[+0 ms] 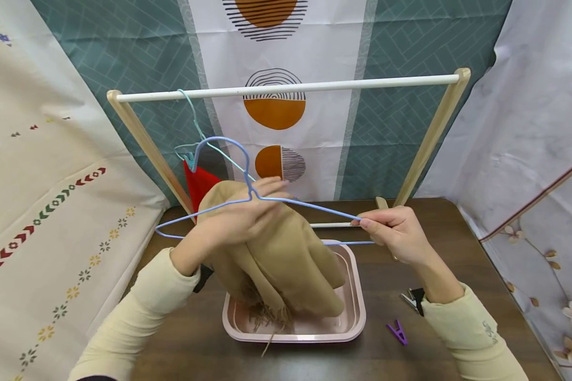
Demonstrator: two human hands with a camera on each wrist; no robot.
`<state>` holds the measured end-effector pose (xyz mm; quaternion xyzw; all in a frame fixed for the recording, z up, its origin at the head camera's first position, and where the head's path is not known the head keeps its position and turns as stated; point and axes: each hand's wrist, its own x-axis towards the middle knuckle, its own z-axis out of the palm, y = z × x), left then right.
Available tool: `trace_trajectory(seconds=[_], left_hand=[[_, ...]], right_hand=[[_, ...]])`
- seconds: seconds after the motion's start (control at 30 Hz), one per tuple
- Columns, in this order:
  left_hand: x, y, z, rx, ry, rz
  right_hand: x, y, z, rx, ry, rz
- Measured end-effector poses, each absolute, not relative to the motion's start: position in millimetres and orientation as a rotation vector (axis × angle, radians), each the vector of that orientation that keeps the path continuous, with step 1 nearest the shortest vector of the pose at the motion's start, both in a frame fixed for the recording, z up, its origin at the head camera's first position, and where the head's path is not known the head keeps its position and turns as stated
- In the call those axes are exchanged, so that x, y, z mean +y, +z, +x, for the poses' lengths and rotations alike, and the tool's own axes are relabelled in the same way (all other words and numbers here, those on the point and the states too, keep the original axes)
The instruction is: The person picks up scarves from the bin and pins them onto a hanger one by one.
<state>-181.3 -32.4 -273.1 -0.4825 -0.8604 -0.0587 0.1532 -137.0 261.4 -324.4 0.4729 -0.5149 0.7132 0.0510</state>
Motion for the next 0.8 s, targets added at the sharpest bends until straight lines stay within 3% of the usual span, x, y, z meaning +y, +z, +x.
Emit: trace_trajectory(seconds=[0.2,0.33,0.43,0.57,0.67,0.8], left_hand=[[-4,-269,-184,-2.797,-0.105,-1.775],[-3,-267,-189,-2.559,-0.506,-1.827],[-6,-266,-188,-2.42,-1.03,-1.641],[-7,-262,-185,-2.215,-1.659,-1.125],[-11,-259,-185,-2.24,-1.48,-0.886],[-17,-259,-180,-2.591,-0.727,-0.819]], right_hand=[[257,-329,-138,-1.575,2.18,1.415],[259,-332,-138,-1.62,2.204,1.423],[260,-332,-136,-1.656,2.225,1.451],[260,-326,-129,-1.778,2.139,1.431],[261,-323,-127,-1.779,2.083,1.449],[260,-321,-127,-1.561,2.157,1.559]])
